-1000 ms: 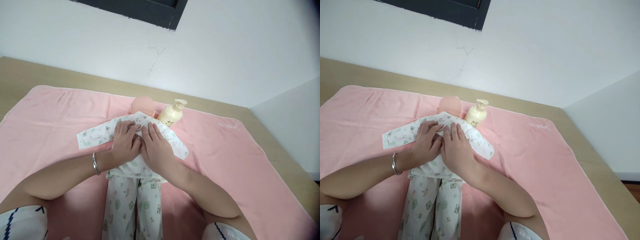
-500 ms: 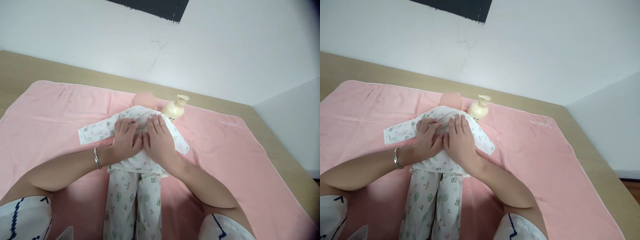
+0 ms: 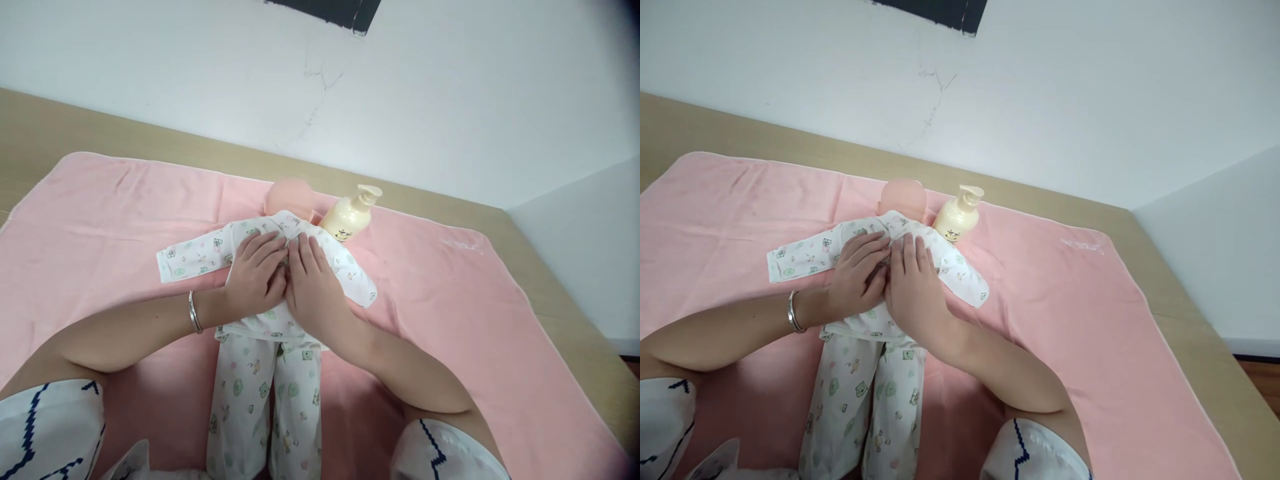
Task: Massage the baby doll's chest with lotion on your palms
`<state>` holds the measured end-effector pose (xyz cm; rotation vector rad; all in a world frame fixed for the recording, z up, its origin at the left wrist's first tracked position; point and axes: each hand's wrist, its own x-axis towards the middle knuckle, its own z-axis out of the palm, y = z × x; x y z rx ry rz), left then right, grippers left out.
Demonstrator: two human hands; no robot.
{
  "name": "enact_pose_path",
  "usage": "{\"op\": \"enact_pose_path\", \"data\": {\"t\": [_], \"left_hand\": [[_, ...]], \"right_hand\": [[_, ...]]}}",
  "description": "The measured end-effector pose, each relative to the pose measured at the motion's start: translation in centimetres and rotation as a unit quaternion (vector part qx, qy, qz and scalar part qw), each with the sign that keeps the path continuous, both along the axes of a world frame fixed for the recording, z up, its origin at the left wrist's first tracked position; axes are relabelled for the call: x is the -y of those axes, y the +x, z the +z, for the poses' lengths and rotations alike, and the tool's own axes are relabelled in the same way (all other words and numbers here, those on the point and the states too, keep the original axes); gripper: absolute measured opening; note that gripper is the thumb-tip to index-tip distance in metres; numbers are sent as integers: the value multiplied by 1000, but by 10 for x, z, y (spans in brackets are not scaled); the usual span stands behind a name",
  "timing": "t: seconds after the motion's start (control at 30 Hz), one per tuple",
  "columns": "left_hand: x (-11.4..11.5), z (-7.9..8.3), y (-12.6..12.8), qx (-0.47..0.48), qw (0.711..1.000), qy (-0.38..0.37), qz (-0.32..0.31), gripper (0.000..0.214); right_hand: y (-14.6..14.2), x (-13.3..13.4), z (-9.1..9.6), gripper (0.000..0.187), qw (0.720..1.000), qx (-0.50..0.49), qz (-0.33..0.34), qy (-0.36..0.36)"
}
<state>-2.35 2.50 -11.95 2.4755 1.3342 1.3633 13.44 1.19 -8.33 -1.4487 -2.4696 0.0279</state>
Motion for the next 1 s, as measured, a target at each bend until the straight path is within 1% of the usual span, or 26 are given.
{"op": "enact_pose_path", "data": {"t": [0.07,0.13,0.2,0.3,0.33,0.4,0.47,0.57,0.6,0.67,0.73,0.83,0.93,1.0], "left_hand": [[3,2,-1,4,1000,17,-9,30],[4,5,0,7,1000,10,-7,28],[3,6,1,11,1000,-25,10,33],[-1,4,2,11,995,-94,39,48],[-2,3,2,9,994,-103,40,50],[-5,0,1,10,996,-89,25,50],[-5,-1,0,20,999,-41,4,43],[-3,2,-1,39,999,23,-11,25],[-2,3,-1,41,999,29,-8,21],[0,6,0,38,999,14,9,21],[1,8,1,31,999,-27,32,29],[-1,8,3,-7,995,-84,51,43],[-4,7,3,-56,994,-87,36,49],[-5,6,2,-54,996,-61,23,46]], "right_hand": [[-4,14,2,57,1000,22,8,5],[-4,17,3,57,999,30,13,6],[0,7,3,56,1000,18,14,5],[11,-22,-3,55,999,-22,38,6],[13,-31,-5,56,998,-35,57,8],[16,-39,-8,58,996,-48,80,17],[14,-33,-9,57,996,-42,72,32],[4,-8,-4,53,998,-15,32,52],[2,0,-2,52,998,-9,22,57],[0,7,1,51,998,-6,11,61],[4,1,3,50,999,-17,10,50],[13,-26,2,51,998,-52,22,10],[19,-46,-1,54,996,-73,54,0],[17,-43,-3,55,996,-66,54,12]]}}
